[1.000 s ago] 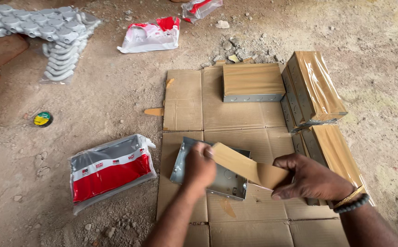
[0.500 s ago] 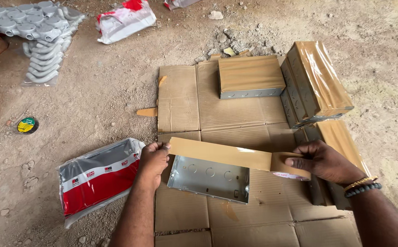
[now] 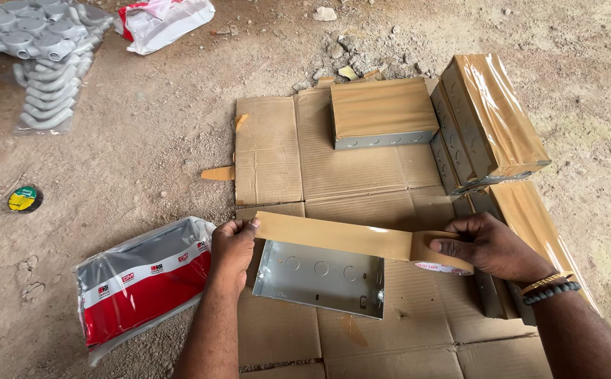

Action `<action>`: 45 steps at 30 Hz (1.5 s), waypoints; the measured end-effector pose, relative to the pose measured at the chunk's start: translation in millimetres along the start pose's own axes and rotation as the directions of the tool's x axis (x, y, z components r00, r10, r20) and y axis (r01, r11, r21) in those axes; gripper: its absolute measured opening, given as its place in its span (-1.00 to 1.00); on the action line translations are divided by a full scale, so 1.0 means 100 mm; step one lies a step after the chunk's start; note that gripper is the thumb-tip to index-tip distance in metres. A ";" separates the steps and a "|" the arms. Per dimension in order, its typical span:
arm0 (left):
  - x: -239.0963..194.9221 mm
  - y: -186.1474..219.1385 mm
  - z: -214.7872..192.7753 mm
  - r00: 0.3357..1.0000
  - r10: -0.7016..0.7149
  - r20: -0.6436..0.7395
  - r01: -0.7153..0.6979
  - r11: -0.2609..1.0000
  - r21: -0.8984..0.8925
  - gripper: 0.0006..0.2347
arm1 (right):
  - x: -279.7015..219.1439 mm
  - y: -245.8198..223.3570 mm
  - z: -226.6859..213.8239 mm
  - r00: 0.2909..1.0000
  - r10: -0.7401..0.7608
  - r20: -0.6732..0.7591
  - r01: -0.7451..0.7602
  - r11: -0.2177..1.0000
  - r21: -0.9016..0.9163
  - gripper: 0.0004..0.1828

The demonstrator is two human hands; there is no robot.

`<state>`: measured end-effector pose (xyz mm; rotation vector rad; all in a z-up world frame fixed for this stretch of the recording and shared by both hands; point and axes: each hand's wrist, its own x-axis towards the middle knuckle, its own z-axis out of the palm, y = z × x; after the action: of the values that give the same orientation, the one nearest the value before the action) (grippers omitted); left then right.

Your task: The person wraps brown adhesive tape around metal electrical junction boxes, smoothing the tape over the openings and sides by hand.

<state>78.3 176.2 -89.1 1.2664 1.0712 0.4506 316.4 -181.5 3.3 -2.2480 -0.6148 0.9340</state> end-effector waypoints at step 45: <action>0.05 0.07 0.21 0.992 -0.101 -0.071 0.104 0.994 0.041 -0.77 | 0.06 -0.09 0.08 0.999 0.052 0.016 -0.052 0.998 -0.039 -0.59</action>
<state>99.7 171.0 -86.0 1.2360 1.2046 0.3961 312.8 -168.7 2.1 -2.3025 -0.5897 0.9759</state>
